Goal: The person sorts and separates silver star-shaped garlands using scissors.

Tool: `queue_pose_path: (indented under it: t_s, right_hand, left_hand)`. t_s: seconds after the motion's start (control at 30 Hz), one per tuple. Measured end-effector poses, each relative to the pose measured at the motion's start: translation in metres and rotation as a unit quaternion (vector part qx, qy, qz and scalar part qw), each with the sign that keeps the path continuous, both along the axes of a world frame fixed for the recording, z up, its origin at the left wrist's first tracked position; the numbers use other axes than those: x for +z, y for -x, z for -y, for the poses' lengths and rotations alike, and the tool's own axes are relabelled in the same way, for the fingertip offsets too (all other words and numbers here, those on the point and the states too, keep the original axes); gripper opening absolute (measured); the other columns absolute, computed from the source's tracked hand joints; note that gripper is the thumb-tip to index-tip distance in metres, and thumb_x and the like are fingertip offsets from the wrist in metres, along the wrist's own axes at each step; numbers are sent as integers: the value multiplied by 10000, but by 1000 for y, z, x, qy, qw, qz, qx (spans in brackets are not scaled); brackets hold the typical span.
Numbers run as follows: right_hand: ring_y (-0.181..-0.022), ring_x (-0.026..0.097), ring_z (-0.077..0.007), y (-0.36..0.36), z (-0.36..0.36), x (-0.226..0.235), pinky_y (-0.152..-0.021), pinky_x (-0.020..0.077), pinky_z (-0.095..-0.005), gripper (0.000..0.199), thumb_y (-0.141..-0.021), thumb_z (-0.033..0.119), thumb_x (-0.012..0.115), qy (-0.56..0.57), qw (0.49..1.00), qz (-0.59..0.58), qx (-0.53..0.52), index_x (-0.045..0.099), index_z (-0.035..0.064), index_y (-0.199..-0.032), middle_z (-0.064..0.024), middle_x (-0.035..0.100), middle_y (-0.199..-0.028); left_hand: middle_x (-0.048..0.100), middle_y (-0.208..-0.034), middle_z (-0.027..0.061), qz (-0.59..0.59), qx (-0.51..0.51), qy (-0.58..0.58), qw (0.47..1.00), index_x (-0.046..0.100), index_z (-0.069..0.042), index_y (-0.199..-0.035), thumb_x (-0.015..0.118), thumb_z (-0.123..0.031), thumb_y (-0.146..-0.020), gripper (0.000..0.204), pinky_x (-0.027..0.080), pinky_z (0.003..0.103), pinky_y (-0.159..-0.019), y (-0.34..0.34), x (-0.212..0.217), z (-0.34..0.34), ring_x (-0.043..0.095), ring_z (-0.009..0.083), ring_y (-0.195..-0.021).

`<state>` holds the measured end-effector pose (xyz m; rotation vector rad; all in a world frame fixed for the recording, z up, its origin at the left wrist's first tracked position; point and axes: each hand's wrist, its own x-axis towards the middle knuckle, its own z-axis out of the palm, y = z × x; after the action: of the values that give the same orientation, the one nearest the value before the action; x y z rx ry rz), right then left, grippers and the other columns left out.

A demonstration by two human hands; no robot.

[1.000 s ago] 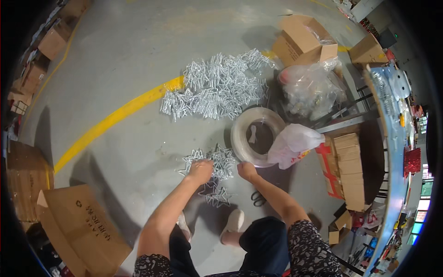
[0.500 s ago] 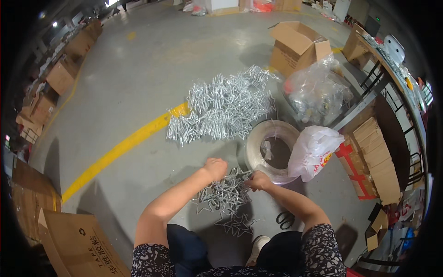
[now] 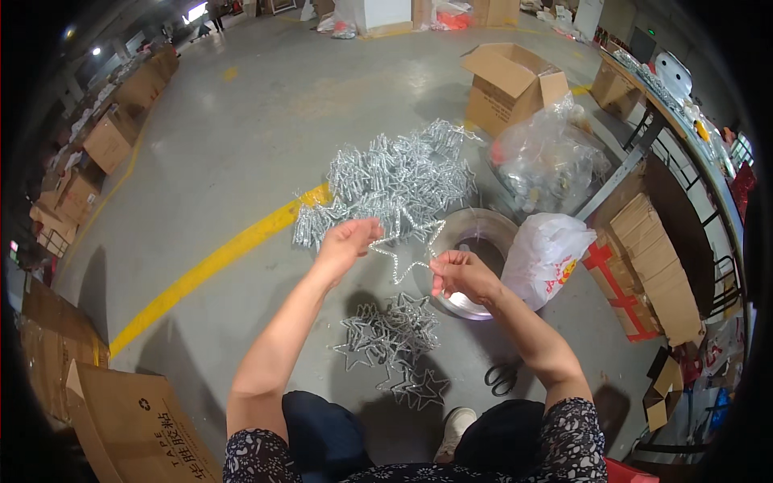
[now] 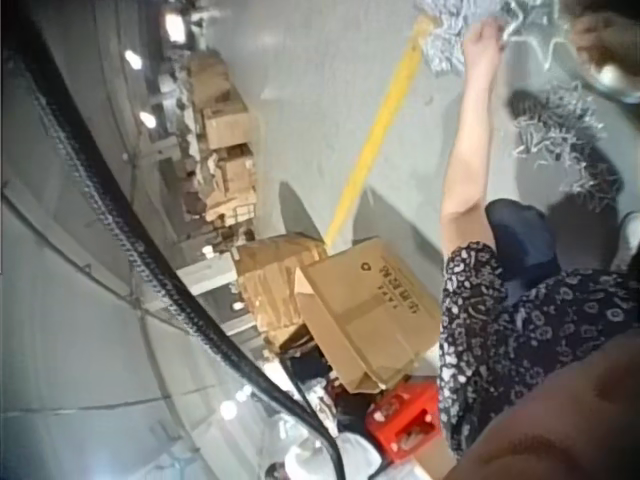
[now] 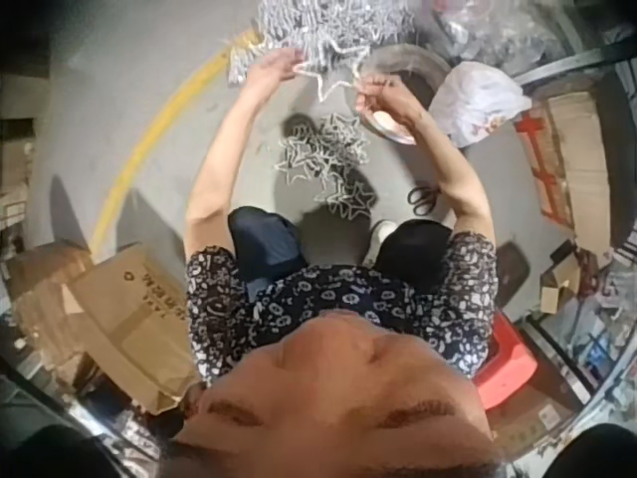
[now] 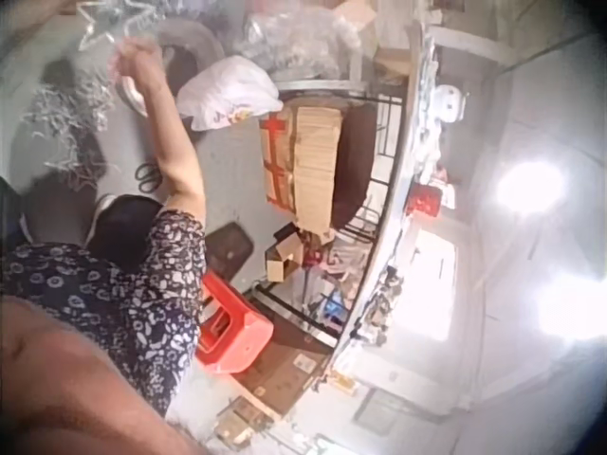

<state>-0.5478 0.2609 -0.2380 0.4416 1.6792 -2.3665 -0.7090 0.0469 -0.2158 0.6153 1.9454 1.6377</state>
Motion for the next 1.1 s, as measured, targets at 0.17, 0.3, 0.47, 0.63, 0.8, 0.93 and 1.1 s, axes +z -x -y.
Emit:
queue_pose_path:
  t_s: [0.17, 0.3, 0.47, 0.63, 0.8, 0.93, 1.1]
  right_hand:
    - [-589, 635, -137, 4, 14, 13, -505, 481, -245, 173, -911, 224, 618, -10, 1000, -18, 17, 610, 52, -891, -67, 647, -688]
    - [-574, 628, -124, -1, 25, 25, -495, 469, -227, 197, -903, 233, 633, -40, 999, -11, 7, 608, 39, -883, -68, 645, -678]
    - [-557, 617, -110, -6, 27, 30, -486, 458, -213, 218, -893, 243, 647, -62, 997, -34, 13, 606, 29, -875, -64, 642, -671]
    - [-567, 619, -105, -8, 33, 32, -494, 459, -215, 241, -880, 270, 665, -82, 996, -26, 13, 609, 36, -874, -52, 638, -664]
    - [-715, 632, -107, -4, 33, 31, -576, 483, -242, 321, -871, 282, 675, -151, 988, -35, 27, 567, 36, -1048, -66, 644, -847]
    - [-877, 604, -104, 2, 25, 2, -695, 491, -268, 545, -833, 233, 715, -458, 840, -256, -138, 461, 61, -1283, -114, 490, -1257]
    - [-824, 554, -73, -6, 42, 87, -717, 468, -216, 493, -857, -3, 610, -344, 871, -339, -86, 453, 74, -1319, -100, 388, -1363]
  left_hand:
    - [655, -1093, 76, 160, -16, -119, 980, 577, -31, -1218, 533, -248, -958, 342, 522, 310, -776, -7, 30, 12, 634, 148, -951]
    - [657, -1065, 77, 153, -23, -159, 975, 574, -16, -1209, 566, -201, -940, 326, 543, 299, -746, -8, 29, 13, 637, 157, -949]
    - [665, -998, 74, 136, -16, -167, 976, 573, -11, -1183, 643, -115, -886, 323, 555, 275, -684, -15, 31, 9, 668, 166, -863]
    - [671, -987, 75, 136, -10, -177, 975, 580, -9, -1138, 651, -116, -881, 288, 548, 268, -660, -19, 32, 7, 675, 170, -842]
    - [673, -961, 62, 120, -14, -184, 976, 589, -16, -1116, 659, -118, -877, 269, 535, 250, -647, -28, 42, 9, 670, 156, -835]
    - [662, -902, 34, -6, 13, -181, 983, 635, -40, -1068, 661, -104, -872, 208, 507, 226, -638, -36, 44, 8, 628, 104, -748]
    - [649, -889, 24, -257, 37, -121, 958, 681, -57, -1003, 672, -80, -841, 164, 484, 228, -617, -51, 51, 9, 596, 97, -770]
